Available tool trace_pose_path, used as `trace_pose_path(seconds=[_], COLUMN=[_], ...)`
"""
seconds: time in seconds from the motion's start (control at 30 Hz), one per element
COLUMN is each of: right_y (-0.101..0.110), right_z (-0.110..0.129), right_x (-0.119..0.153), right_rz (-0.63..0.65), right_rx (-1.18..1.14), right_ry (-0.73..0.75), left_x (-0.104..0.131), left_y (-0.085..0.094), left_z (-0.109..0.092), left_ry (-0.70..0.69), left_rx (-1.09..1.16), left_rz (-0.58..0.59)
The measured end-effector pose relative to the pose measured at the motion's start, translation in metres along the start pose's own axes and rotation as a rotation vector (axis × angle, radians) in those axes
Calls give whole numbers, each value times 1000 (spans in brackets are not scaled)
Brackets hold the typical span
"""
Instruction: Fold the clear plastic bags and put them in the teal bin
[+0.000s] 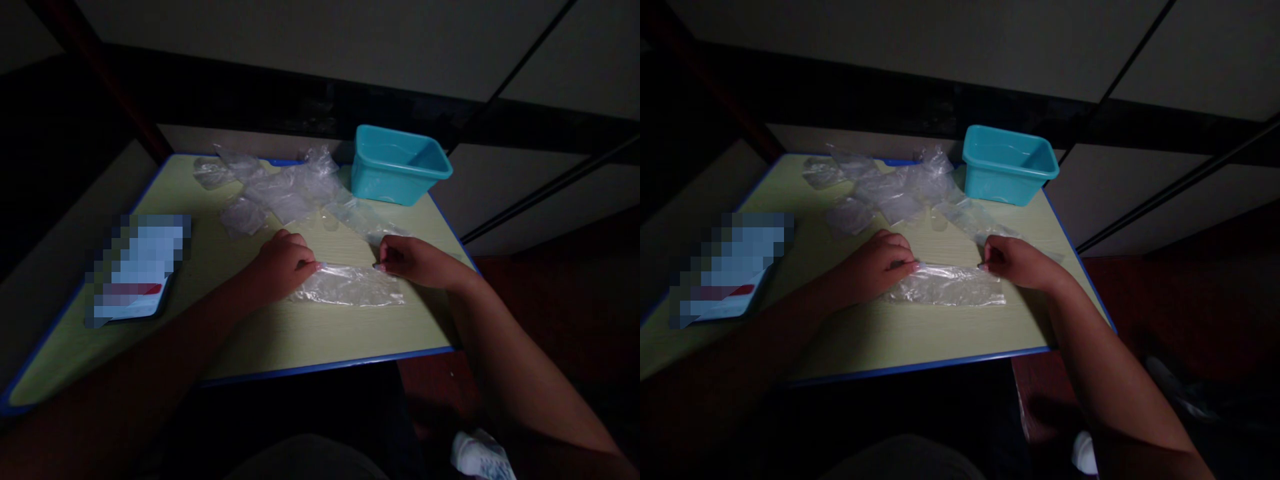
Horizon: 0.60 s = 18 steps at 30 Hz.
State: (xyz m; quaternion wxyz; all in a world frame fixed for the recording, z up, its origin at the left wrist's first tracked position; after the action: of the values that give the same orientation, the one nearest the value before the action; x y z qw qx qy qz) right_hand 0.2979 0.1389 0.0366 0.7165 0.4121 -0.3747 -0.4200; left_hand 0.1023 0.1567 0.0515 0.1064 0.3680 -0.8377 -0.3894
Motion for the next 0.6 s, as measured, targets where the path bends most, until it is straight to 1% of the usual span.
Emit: trace_pose_path(seconds=[0.13, 0.23, 0.33, 0.4, 0.43, 0.5, 0.6], right_y=[0, 0, 0, 1, 1, 1, 0], right_z=[0, 0, 0, 0, 1, 1, 1], right_x=[0, 1, 1, 1, 1, 1, 0], right_rz=[7, 13, 18, 13, 11, 10, 14], right_rx=[4, 6, 8, 11, 8, 0, -12], right_ry=[-17, -22, -22, -20, -19, -22, -35], left_x=[1, 2, 5, 7, 9, 14, 22], left_y=[0, 7, 20, 25, 25, 18, -4], left_z=[4, 4, -1, -10, -16, -28, -42], left_ry=[18, 37, 44, -1, -37, -109, -177], left_rx=[-22, -49, -76, -71, -68, -82, -144], left_rz=[-37, -74, -97, -68, -44, 16, 123])
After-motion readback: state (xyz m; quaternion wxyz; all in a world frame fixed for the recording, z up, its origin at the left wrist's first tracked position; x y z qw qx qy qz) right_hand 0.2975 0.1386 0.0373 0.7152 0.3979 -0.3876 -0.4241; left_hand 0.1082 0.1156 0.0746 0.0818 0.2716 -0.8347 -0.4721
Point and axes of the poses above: each hand's wrist, its own x-axis away from the middle knuckle, its own y-axis out of the back of the hand, z = x × y, the point moved 8 cm from there along -x, towards the middle knuckle, and after that the axes turned 15 degrees about x, right-handed, at the moved point
